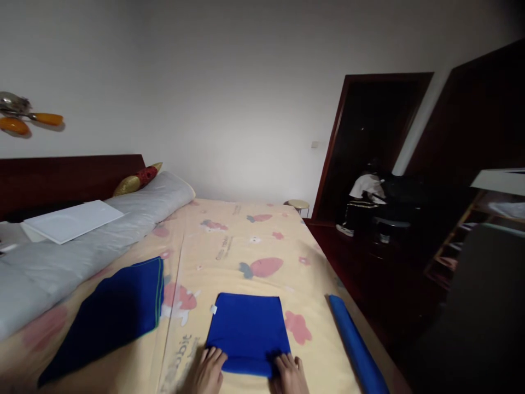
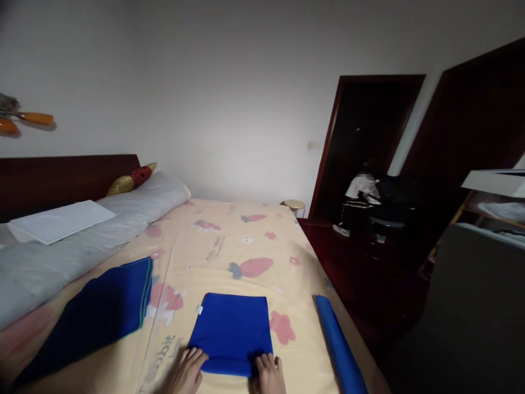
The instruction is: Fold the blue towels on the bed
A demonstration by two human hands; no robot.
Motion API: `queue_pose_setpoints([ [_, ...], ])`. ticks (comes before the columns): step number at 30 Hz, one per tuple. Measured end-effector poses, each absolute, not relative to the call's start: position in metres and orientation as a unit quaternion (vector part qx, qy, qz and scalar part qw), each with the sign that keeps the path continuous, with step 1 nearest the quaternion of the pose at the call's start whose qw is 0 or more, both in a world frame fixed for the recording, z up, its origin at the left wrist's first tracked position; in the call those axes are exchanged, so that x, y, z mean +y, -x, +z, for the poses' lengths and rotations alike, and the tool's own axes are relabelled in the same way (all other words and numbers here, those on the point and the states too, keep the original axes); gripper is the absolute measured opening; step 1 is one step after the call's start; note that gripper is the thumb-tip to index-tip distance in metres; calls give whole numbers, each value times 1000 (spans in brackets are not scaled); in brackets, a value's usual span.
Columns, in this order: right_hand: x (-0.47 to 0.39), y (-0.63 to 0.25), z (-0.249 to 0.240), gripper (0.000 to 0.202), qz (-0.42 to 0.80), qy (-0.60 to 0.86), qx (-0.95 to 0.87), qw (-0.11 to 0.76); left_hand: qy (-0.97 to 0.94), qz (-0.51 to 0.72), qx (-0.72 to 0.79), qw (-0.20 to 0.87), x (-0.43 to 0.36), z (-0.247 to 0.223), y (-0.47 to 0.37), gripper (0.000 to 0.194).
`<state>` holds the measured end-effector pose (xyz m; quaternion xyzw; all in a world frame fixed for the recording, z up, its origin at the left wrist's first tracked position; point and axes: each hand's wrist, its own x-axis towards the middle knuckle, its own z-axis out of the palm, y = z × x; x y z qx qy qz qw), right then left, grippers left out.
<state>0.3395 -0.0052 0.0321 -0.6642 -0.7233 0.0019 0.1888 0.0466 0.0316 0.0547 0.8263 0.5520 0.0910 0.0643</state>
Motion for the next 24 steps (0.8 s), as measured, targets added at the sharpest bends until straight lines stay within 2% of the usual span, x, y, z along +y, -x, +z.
queue_pose_setpoints([
  [3, 6, -345, 58, 36, 58, 675, -719, 151, -786, 54, 604, 125, 40, 72, -59, 46],
  [5, 11, -333, 63, 36, 57, 692, -706, 137, -767, 39, 626, 135, 44, 69, -76, 49],
  [9, 16, -284, 51, 40, 51, 675, -712, 185, -766, 52, 625, 140, 43, 48, -116, 59],
  [12, 16, -277, 33, 43, 53, 604, -759, 237, -805, 86, 572, 133, 41, 35, -111, 54],
  [15, 10, -319, 20, 41, -30, 583, -770, 257, -836, 145, 526, 57, 43, 29, -61, 44],
  [19, 3, -360, 19, 40, -104, 628, -733, 240, -784, 211, 574, -106, 45, 26, -18, 39],
  [21, 4, -344, 25, 42, -91, 634, -731, 236, -777, 227, 567, -149, 43, 25, -37, 42],
  [24, 14, -302, 36, 42, -15, 584, -780, 224, -848, 215, 464, -142, 42, 27, -86, 52],
])
